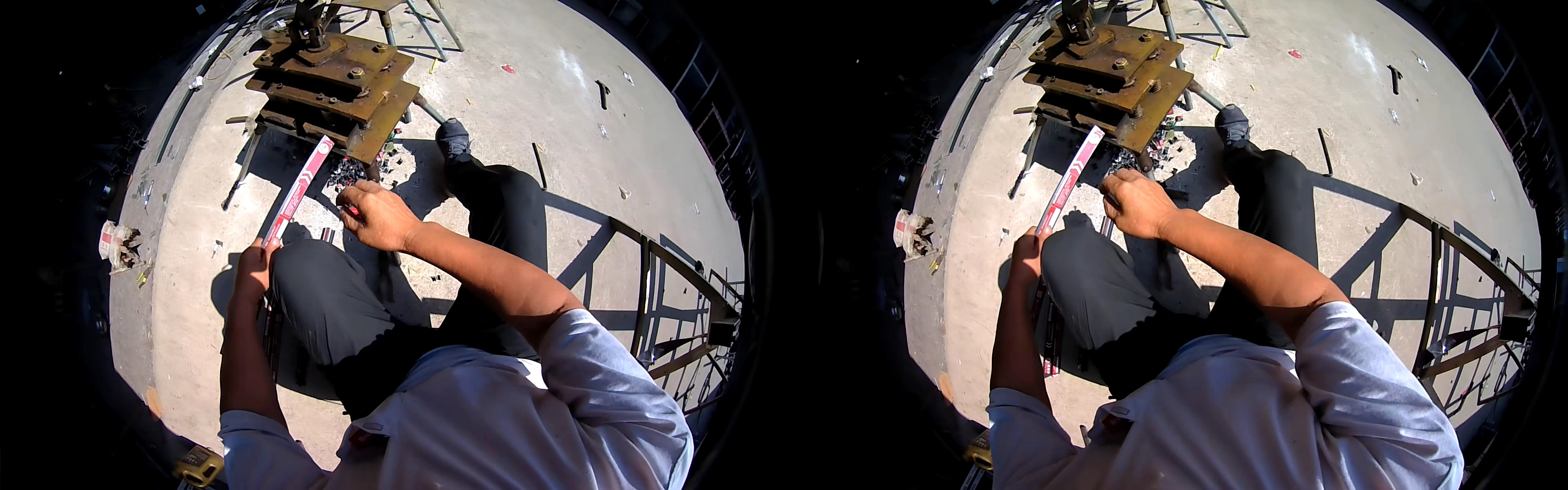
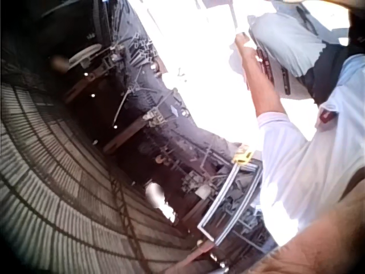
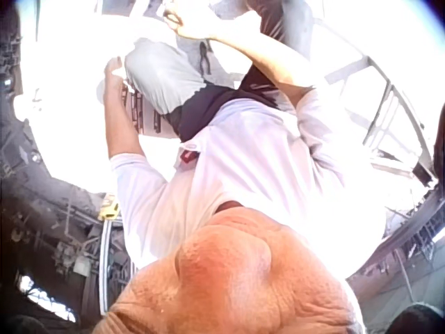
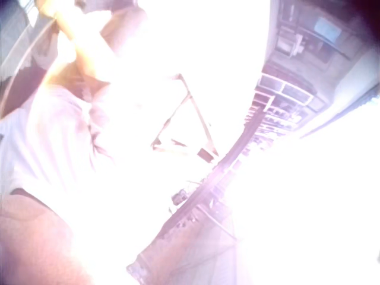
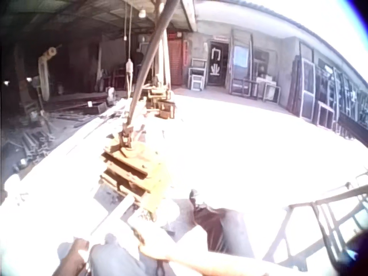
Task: The person retrieves a stack of metal profiles from a box, carries them to a manual press machine, and cuts them into shorter pieces one by one. The person repeatedly places each profile into the press, operates the lever to cut, and collects the cut pieces on the floor.
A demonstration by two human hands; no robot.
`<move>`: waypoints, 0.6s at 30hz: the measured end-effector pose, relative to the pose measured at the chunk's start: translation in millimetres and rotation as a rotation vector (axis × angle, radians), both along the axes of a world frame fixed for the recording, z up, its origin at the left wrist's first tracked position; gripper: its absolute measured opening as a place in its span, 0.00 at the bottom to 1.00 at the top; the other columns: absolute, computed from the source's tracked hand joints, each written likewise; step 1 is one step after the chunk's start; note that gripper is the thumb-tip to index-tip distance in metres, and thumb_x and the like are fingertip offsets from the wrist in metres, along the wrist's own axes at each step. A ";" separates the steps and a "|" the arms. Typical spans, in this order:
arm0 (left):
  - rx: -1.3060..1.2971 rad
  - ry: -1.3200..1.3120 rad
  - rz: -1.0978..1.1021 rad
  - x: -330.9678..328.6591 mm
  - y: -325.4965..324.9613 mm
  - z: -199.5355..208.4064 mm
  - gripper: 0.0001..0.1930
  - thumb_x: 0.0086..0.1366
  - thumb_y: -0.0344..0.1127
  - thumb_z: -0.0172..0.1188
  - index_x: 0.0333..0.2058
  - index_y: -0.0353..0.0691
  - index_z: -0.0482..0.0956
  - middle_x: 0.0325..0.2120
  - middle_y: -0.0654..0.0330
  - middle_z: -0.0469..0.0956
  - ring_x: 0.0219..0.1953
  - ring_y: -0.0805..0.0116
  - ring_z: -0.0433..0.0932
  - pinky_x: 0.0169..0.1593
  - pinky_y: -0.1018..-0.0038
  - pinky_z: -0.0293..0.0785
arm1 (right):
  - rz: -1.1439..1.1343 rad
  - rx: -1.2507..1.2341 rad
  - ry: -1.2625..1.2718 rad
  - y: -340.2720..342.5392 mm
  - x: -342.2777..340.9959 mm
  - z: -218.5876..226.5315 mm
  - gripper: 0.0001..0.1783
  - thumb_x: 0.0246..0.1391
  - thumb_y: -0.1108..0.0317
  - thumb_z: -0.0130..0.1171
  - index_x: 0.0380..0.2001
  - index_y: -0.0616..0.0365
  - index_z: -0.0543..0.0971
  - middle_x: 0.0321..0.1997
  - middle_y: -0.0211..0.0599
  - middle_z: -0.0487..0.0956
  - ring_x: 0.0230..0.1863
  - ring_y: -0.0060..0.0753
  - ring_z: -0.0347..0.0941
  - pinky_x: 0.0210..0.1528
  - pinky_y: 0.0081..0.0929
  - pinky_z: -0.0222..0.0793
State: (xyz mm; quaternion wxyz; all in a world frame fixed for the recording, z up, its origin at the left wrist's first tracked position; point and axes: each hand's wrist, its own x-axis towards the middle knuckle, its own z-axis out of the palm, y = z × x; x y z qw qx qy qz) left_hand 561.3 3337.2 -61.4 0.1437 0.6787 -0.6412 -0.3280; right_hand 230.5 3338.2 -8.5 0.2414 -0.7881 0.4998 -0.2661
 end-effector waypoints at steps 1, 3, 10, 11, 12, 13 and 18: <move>0.007 -0.005 -0.011 6.8 3.7 1.9 0.25 0.77 0.54 0.54 0.44 0.32 0.81 0.33 0.42 0.84 0.35 0.47 0.83 0.42 0.60 0.77 | 0.006 -0.025 0.004 -2.5 1.8 2.1 0.15 0.62 0.66 0.60 0.48 0.60 0.79 0.47 0.50 0.79 0.52 0.56 0.77 0.55 0.46 0.76; -0.051 -0.026 -0.001 11.8 28.7 26.9 0.22 0.76 0.52 0.56 0.47 0.36 0.82 0.36 0.44 0.84 0.41 0.46 0.84 0.45 0.60 0.77 | 0.002 -0.069 0.016 -5.4 1.5 4.2 0.15 0.61 0.66 0.60 0.49 0.60 0.79 0.47 0.49 0.79 0.52 0.55 0.76 0.55 0.46 0.76; -0.297 -0.410 -0.120 53.4 83.0 87.8 0.13 0.70 0.44 0.64 0.39 0.39 0.82 0.27 0.48 0.81 0.31 0.44 0.82 0.37 0.56 0.77 | 0.281 -0.565 -0.027 -17.1 64.7 16.6 0.25 0.60 0.62 0.66 0.58 0.60 0.76 0.56 0.48 0.75 0.60 0.52 0.72 0.70 0.46 0.65; -0.347 -0.389 -0.130 44.6 81.3 103.5 0.11 0.70 0.42 0.64 0.38 0.39 0.82 0.27 0.49 0.81 0.31 0.46 0.82 0.37 0.58 0.77 | 0.353 -0.576 0.004 -20.8 73.5 17.0 0.25 0.60 0.61 0.66 0.57 0.59 0.77 0.55 0.47 0.75 0.60 0.51 0.72 0.72 0.47 0.63; -0.429 -0.323 -0.161 40.2 78.0 113.5 0.09 0.70 0.39 0.64 0.38 0.39 0.82 0.28 0.50 0.80 0.31 0.50 0.82 0.36 0.61 0.77 | 0.440 -0.519 0.039 -26.4 80.3 16.7 0.20 0.64 0.55 0.62 0.51 0.59 0.79 0.49 0.46 0.79 0.55 0.51 0.76 0.64 0.46 0.71; -0.459 -0.374 -0.190 40.8 73.3 120.1 0.08 0.69 0.38 0.64 0.38 0.39 0.82 0.28 0.52 0.80 0.33 0.53 0.83 0.40 0.63 0.77 | 0.433 -0.419 0.103 -28.6 86.1 15.9 0.19 0.65 0.54 0.61 0.48 0.59 0.79 0.46 0.45 0.80 0.53 0.51 0.78 0.60 0.46 0.73; -0.969 -0.634 -0.130 23.6 59.2 140.0 0.10 0.69 0.38 0.65 0.43 0.38 0.83 0.40 0.53 0.81 0.44 0.50 0.79 0.50 0.60 0.75 | 0.306 -0.130 0.121 -30.6 98.0 17.6 0.21 0.70 0.49 0.53 0.41 0.59 0.78 0.41 0.51 0.82 0.46 0.58 0.81 0.45 0.50 0.77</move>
